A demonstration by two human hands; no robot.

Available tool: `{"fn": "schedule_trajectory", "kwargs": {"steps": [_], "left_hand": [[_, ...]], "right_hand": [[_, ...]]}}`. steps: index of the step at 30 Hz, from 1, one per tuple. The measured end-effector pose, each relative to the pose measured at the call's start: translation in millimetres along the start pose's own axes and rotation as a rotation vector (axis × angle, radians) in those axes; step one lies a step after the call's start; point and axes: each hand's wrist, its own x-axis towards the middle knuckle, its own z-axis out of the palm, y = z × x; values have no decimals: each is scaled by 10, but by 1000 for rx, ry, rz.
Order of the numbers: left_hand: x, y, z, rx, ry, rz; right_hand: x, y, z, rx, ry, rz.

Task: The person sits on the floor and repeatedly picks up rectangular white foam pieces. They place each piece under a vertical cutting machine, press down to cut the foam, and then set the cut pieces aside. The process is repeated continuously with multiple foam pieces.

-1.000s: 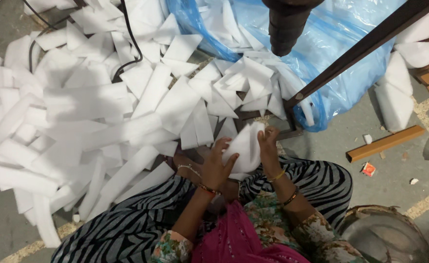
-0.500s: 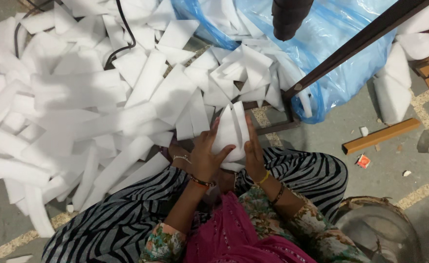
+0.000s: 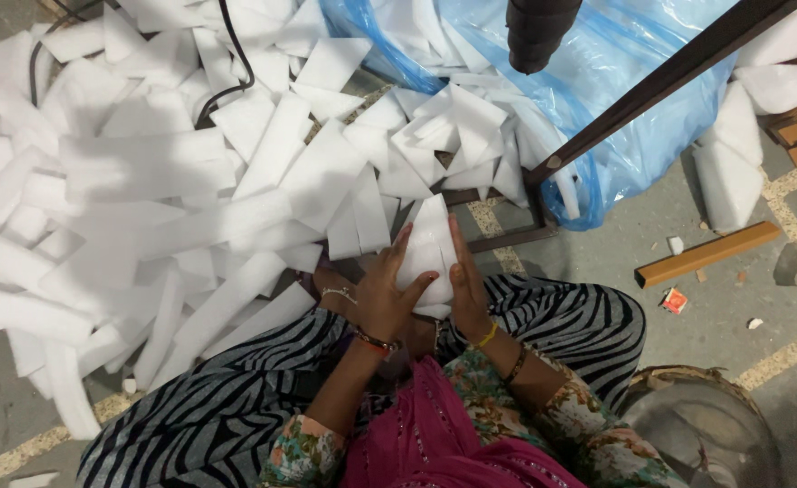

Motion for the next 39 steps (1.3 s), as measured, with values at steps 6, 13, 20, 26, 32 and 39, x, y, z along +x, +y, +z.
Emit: {"fn": "schedule_trajectory", "kwargs": {"steps": [6, 13, 20, 26, 32, 39], "left_hand": [[-5, 127, 1, 7, -9, -46], [11, 150, -31, -1, -23, -10], [59, 124, -55, -104, -72, 28], [227, 355, -203, -48, -120, 69], [734, 826, -580, 22, -142, 224], [1524, 1073, -883, 33, -188, 401]], "right_hand": [[-49, -86, 14, -107, 51, -22], [-58, -150, 44, 289, 52, 110], [-173, 138, -65, 196, 76, 33], [-149, 212, -103, 296, 130, -1], [262, -97, -163, 668, 189, -13], [1053, -793, -324, 646, 121, -281]]}}
